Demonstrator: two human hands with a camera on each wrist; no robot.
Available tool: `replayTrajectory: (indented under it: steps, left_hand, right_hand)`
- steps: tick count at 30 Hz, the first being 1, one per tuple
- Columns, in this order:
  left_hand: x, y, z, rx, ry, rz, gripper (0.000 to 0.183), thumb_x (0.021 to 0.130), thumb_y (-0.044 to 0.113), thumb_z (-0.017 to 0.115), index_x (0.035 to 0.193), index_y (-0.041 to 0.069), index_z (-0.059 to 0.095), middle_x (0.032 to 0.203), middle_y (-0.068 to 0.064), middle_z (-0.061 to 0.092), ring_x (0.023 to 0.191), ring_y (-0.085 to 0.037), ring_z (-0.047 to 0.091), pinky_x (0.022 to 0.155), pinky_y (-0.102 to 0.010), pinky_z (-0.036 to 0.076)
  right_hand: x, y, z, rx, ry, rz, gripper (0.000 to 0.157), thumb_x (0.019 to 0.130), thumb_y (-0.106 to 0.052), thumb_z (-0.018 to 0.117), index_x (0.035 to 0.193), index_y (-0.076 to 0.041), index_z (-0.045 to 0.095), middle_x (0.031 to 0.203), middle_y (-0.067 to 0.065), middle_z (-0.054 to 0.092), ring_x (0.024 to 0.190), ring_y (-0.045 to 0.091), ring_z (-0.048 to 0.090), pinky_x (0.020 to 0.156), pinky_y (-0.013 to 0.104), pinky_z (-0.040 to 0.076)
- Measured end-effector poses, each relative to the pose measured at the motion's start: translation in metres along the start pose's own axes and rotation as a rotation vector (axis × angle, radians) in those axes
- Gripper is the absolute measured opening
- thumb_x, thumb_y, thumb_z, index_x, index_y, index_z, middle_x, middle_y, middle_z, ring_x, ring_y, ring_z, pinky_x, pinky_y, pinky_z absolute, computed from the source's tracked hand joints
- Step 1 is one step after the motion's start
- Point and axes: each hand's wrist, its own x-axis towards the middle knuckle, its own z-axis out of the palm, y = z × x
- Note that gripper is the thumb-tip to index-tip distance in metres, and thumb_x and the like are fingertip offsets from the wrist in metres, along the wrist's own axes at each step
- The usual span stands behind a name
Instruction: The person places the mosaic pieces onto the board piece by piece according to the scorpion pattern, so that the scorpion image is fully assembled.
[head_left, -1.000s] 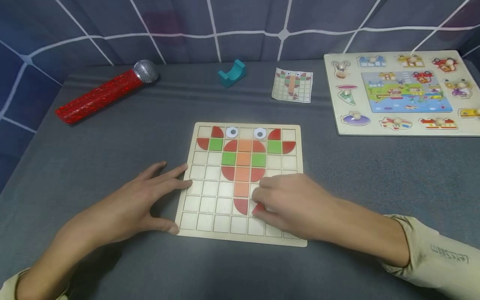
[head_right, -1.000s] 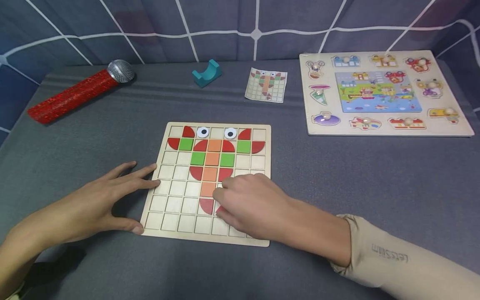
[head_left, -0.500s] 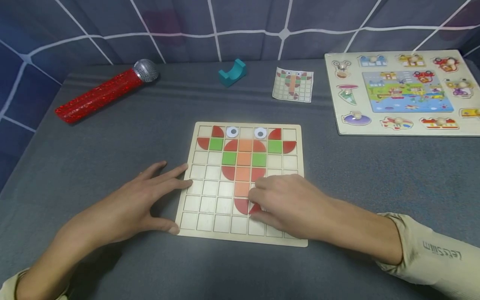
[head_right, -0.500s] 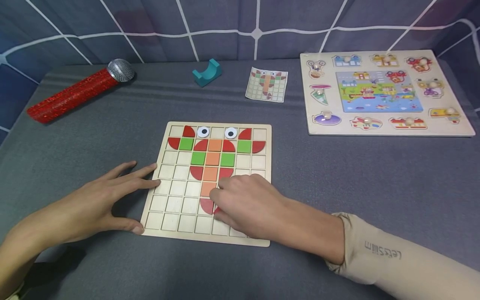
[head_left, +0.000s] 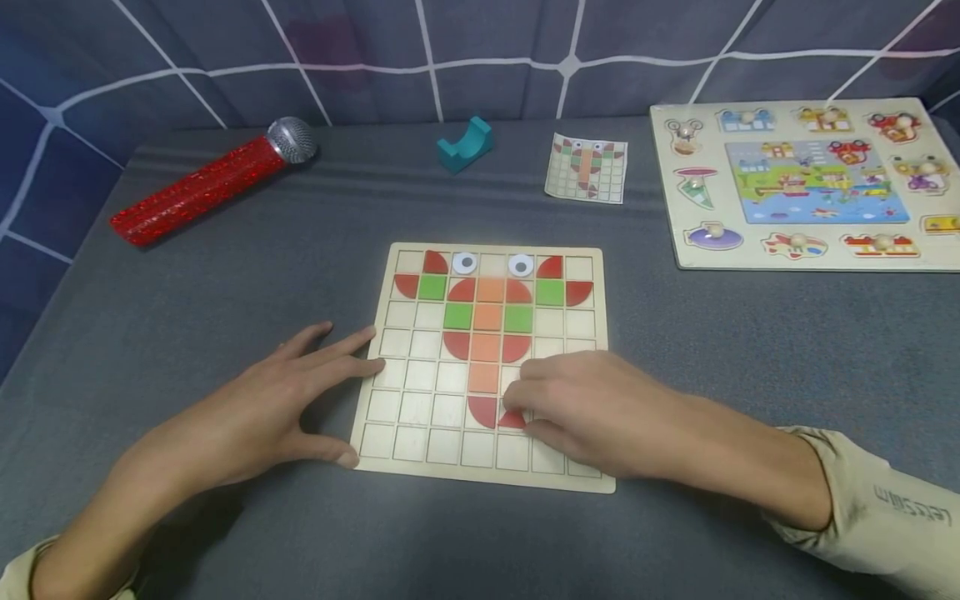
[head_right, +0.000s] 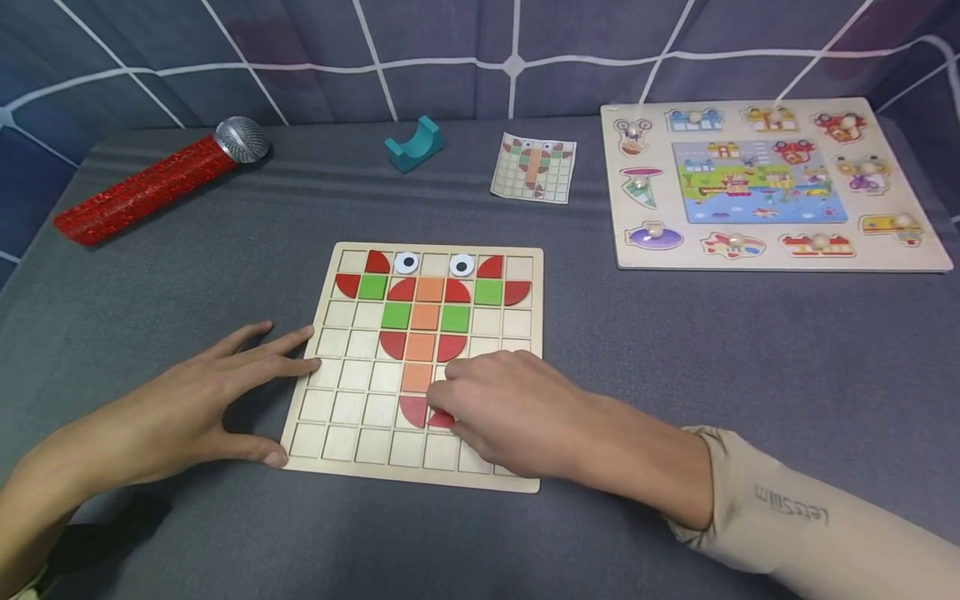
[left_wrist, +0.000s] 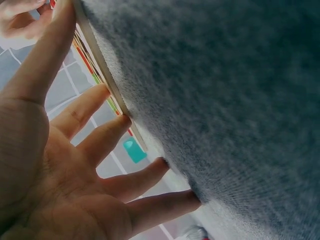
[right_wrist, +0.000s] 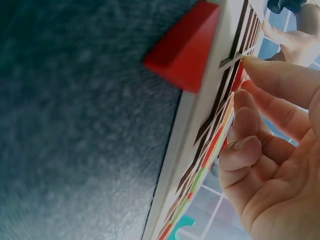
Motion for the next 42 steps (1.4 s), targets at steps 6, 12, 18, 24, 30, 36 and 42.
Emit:
replayTrajectory:
  steps: [6,12,18,24,30,36,42]
  left_hand:
    - [0.000,0.000,0.000,0.006,-0.004,-0.008,0.091,0.064,0.063,0.081,0.143,0.028,0.053,0.162,0.003,0.022,0.140,-0.054,0.019,0.095,-0.078,0.026]
    - [0.001,0.000,-0.001,0.000,-0.008,-0.013,0.091,0.064,0.063,0.081,0.143,0.028,0.053,0.162,0.003,0.022,0.140,-0.054,0.019,0.096,-0.078,0.026]
    - [0.001,0.000,-0.001,-0.003,-0.011,-0.006,0.091,0.064,0.064,0.080,0.143,0.029,0.053,0.162,0.002,0.022,0.140,-0.055,0.019,0.096,-0.078,0.026]
    - [0.001,0.000,-0.001,0.000,-0.010,-0.008,0.091,0.063,0.064,0.081,0.143,0.028,0.053,0.162,0.002,0.022,0.140,-0.055,0.020,0.095,-0.078,0.027]
    - [0.001,-0.001,-0.001,-0.012,-0.012,-0.008,0.091,0.064,0.064,0.080,0.143,0.029,0.052,0.163,0.003,0.021,0.140,-0.054,0.019,0.095,-0.078,0.026]
    - [0.000,0.000,-0.002,-0.012,-0.023,-0.022,0.091,0.064,0.064,0.080,0.143,0.029,0.052,0.162,0.003,0.021,0.140,-0.054,0.018,0.096,-0.078,0.027]
    - [0.000,0.000,-0.002,-0.016,-0.016,-0.007,0.089,0.066,0.063,0.080,0.143,0.029,0.052,0.162,0.004,0.022,0.140,-0.053,0.020,0.096,-0.075,0.031]
  right_hand:
    - [0.001,-0.002,0.002,0.020,-0.015,0.001,0.013,0.087,-0.011,0.074,0.098,-0.016,0.072,0.083,-0.010,0.063,0.072,0.005,0.054,0.064,0.026,0.050]
    - [0.001,-0.002,0.002,0.032,-0.020,-0.001,0.010,0.088,-0.012,0.074,0.097,-0.017,0.073,0.081,-0.011,0.061,0.070,0.003,0.052,0.063,0.024,0.049]
    - [0.000,-0.002,0.003,0.036,-0.012,-0.024,0.011,0.090,-0.012,0.071,0.099,-0.017,0.075,0.082,-0.011,0.062,0.071,0.003,0.052,0.064,0.023,0.049]
    - [-0.001,-0.004,0.005,0.044,-0.001,-0.063,0.016,0.088,-0.009,0.072,0.103,-0.015,0.076,0.086,-0.009,0.064,0.074,0.004,0.054,0.068,0.023,0.050]
    - [-0.002,-0.003,0.005,0.052,0.015,-0.068,0.018,0.087,-0.008,0.073,0.103,-0.017,0.075,0.089,-0.009,0.066,0.078,0.004,0.057,0.071,0.025,0.052]
    - [-0.011,0.002,0.002,0.057,0.039,-0.059,0.023,0.083,-0.005,0.074,0.103,-0.018,0.074,0.090,-0.012,0.063,0.080,0.003,0.057,0.069,0.025,0.051]
    - [-0.035,0.009,-0.004,0.065,0.000,0.044,0.032,0.081,-0.013,0.080,0.111,-0.018,0.071,0.098,-0.014,0.059,0.081,0.001,0.052,0.070,0.026,0.050]
